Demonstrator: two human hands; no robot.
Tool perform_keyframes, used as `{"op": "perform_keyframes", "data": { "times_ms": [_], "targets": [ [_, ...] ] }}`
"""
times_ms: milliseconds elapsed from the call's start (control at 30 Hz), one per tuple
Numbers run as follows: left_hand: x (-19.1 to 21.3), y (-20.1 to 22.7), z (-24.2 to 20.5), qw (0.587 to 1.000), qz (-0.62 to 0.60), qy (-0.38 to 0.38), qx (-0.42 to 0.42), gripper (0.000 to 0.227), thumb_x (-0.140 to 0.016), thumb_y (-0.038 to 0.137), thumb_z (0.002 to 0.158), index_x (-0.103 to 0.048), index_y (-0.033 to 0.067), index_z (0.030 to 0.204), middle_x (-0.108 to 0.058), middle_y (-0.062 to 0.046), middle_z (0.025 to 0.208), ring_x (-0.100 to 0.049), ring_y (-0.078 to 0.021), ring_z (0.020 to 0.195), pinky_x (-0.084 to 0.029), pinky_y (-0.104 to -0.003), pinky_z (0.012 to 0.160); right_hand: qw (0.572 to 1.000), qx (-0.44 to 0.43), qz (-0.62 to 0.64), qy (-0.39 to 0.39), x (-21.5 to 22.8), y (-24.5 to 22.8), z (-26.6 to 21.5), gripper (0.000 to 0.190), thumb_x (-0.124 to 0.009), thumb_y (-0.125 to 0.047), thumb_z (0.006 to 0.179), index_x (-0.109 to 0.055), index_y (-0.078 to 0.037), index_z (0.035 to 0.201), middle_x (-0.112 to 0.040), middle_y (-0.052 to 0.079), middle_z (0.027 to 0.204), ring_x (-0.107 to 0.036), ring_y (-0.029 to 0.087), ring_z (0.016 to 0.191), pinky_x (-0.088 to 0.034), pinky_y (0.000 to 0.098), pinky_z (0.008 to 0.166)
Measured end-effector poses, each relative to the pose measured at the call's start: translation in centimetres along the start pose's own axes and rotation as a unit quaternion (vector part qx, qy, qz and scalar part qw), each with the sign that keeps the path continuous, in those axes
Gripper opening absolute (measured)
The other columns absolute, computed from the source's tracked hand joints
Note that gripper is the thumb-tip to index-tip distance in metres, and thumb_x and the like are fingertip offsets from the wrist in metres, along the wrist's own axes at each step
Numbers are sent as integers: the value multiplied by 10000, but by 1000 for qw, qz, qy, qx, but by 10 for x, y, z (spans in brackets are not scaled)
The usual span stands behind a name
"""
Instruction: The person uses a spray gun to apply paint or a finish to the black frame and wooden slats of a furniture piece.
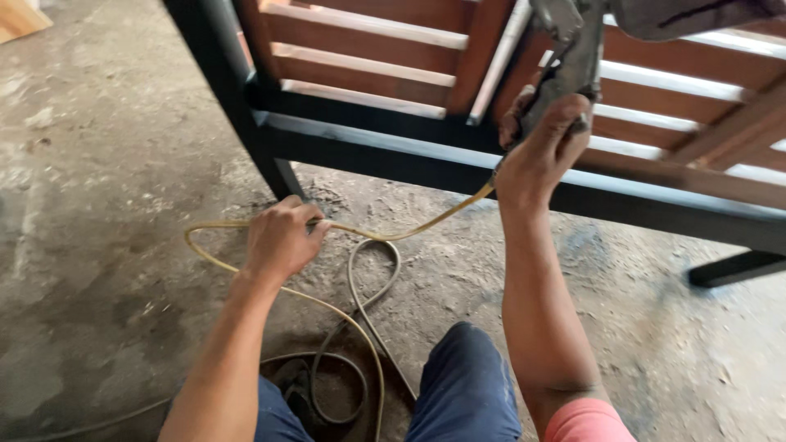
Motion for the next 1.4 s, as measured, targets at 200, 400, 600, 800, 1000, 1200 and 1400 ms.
{"op": "perform_keyframes", "data": {
  "times_ms": [200, 400, 600, 800, 1000, 1200, 1400],
  "targets": [
    [18, -13, -6, 999, 5, 46, 5, 190, -781, 274, 865, -803, 94, 925, -733, -112, 860, -717, -241, 739, -585, -407, 692, 998, -7, 25, -52, -88, 7, 2, 595, -420, -616, 1133, -486, -25, 1145, -597, 53, 828, -540, 102, 552, -413, 231, 450],
    [15, -37, -10, 999, -5, 34, 39, 167, -780, 224, 850, -800, 75, 924, -739, -100, 836, -708, -216, 702, -580, -383, 685, 992, -28, 46, -114, -180, 39, 4, 561, -452, -640, 1106, -464, -93, 1232, -573, 23, 881, -561, 84, 681, -455, 247, 513],
    [5, -55, -8, 998, -17, 12, 54, 128, -778, 209, 871, -801, 89, 911, -732, -81, 823, -676, -175, 660, -562, -337, 620, 983, 46, -12, -178, -228, 43, 4, 561, -435, -637, 1149, -497, -83, 1213, -528, -19, 849, -496, 62, 739, -408, 256, 629],
    [-10, -51, -7, 998, -9, -49, 40, 98, -746, 165, 887, -771, 70, 878, -720, -93, 830, -659, -168, 648, -560, -309, 594, 937, -99, -219, -251, -207, 79, -28, 531, -469, -562, 1138, -510, -35, 1076, -528, -10, 720, -482, 73, 629, -351, 310, 557],
    [-22, -38, -1, 996, -25, -85, 9, 88, -723, 75, 837, -751, 42, 913, -725, -96, 821, -661, -168, 690, -581, -325, 639, 905, -116, -297, -281, -199, 98, -68, 546, -533, -533, 1087, -549, 13, 1071, -645, 127, 726, -650, 215, 648, -499, 397, 606],
    [-26, -28, 7, 999, -19, -49, -9, 97, -719, 34, 795, -760, 41, 882, -735, -110, 815, -660, -173, 669, -568, -340, 641, 880, -104, -340, -316, -205, 95, -78, 510, -551, -512, 1063, -568, -3, 1042, -641, 126, 705, -640, 212, 610, -500, 391, 581],
    [-6, -30, 12, 999, -25, 37, -5, 57, -698, 28, 838, -752, 24, 854, -717, -121, 754, -643, -176, 543, -522, -306, 482, 929, -59, -241, -275, -211, 86, -25, 367, -420, -450, 1170, -505, -105, 1077, -550, -7, 711, -506, 84, 565, -368, 280, 473]
  ]
}}
Point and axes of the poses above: each hand's wrist, its own z-axis towards the middle knuckle, its own x-axis out of the back of the hand, y = z × x, the point moved 8 cm from there along z, towards the middle knuckle
